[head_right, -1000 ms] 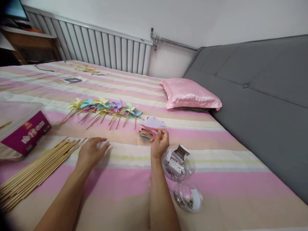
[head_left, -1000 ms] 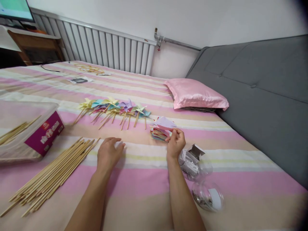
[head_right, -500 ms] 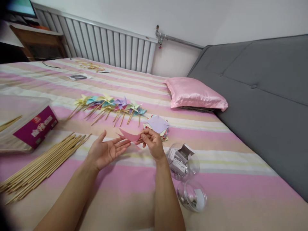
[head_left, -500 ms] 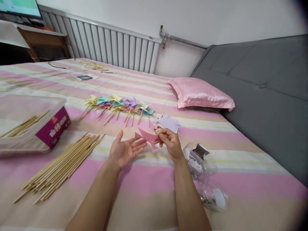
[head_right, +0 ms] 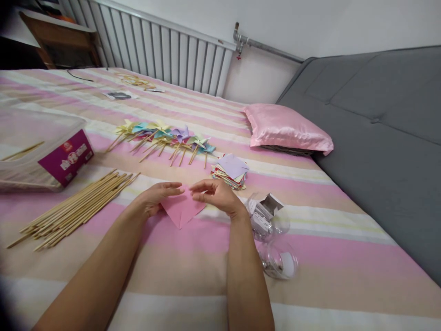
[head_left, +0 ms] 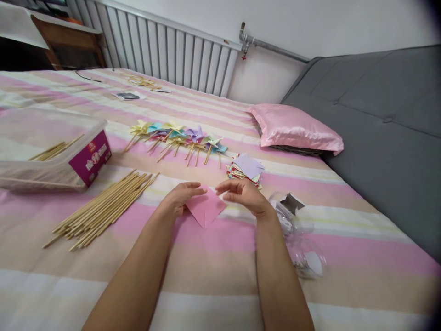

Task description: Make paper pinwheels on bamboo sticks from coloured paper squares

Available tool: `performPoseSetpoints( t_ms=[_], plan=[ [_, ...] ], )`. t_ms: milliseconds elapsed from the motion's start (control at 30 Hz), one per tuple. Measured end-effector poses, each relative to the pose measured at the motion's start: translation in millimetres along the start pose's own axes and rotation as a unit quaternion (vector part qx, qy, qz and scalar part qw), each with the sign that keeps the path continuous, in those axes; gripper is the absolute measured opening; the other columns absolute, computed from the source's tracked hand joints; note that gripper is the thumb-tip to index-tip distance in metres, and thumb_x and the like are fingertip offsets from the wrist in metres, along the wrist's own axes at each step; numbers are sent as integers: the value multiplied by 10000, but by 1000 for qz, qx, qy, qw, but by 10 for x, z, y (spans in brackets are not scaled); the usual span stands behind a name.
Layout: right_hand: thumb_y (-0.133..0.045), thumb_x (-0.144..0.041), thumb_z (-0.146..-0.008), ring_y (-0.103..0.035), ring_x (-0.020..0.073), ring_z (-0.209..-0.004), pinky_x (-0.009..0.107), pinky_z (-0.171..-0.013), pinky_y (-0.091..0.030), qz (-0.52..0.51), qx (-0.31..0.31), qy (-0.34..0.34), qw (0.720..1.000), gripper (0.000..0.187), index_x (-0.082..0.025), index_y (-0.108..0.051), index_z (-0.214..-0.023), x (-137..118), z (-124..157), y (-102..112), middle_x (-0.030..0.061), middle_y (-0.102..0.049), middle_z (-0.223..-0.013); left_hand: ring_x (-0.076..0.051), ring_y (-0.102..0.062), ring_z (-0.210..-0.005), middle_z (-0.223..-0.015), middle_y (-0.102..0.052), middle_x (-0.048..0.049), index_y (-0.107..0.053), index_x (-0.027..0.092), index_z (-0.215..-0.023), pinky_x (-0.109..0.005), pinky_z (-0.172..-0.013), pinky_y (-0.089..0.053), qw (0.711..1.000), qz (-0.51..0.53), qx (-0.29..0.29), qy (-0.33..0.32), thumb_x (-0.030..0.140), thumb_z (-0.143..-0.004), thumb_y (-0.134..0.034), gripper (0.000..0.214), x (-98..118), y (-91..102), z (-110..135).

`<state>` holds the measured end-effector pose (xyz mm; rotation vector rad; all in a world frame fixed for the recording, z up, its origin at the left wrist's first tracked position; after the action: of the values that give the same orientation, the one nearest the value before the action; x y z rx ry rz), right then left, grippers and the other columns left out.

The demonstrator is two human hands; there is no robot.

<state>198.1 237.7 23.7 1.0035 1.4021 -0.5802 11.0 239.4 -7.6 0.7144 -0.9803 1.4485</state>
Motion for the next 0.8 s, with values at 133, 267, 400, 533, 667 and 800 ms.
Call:
performPoseSetpoints(
  t_ms=[133,267,400,533,667,800],
  plan=[
    [-677,-318,-704,-645,165,-786,308,-731,-509,78,215,-11,973,219,-167,-674,-863,170,-111,-15,60,-698,-859,-200,-632,-622,-759,-710,-72,-629,133,-1073,-294,-564,-479,995,-88,26,-48,122,-531,-700,546,-72,35,-80],
    [-603,-199,-719,-648,167,-732,321,-705,-516,190,306,-17,933,243,-150,-643,-954,189,-124,-236,89,-688,-933,-185,-617,-571,-664,-699,-39,-693,136,-907,-263,-521,-455,994,-78,32,-70,102,-497,-692,412,-109,58,-127],
    [-510,-187,-776,-646,168,-755,324,-716,-525,194,364,-31,910,347,-136,-565,-1114,116,151,-537,107,-651,-1061,-197,-619,-543,-623,-697,-55,-703,122,-771,-270,-512,-466,996,-39,36,-68,91,-449,-720,324,-129,89,-128],
    [-490,-254,-822,-544,251,-1111,424,-943,-443,309,360,-47,879,455,-113,-479,-1254,161,789,-778,163,-544,-1256,-180,-631,-561,-598,-685,-44,-678,126,-748,-245,-536,-481,995,28,56,-83,91,-453,-751,306,-172,164,8],
    [-440,-374,-884,-298,302,-1341,548,-1086,-211,445,168,-62,878,485,-241,-420,-1350,176,1603,-1014,109,-382,-1435,-201,-641,-546,-586,-676,-69,-660,117,-741,-261,-517,-492,994,75,47,-64,74,-466,-776,302,-255,255,410],
    [-459,-549,-845,-176,295,-1388,545,-1095,-179,467,16,0,884,604,-387,-281,-1399,34,2281,-1284,33,-181,-1525,-254,-658,-553,-620,-687,-101,-663,131,-797,-308,-482,-506,993,111,36,-37,102,-493,-793,332,-328,337,983]
  ],
)
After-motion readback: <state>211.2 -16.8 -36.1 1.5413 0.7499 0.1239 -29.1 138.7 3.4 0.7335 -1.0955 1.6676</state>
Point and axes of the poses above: each hand's wrist, its own z-axis away from the middle knuckle, its own y-axis out of the back of the hand, x = y × z, the point moved 2 cm from there along -z, towards the middle knuckle
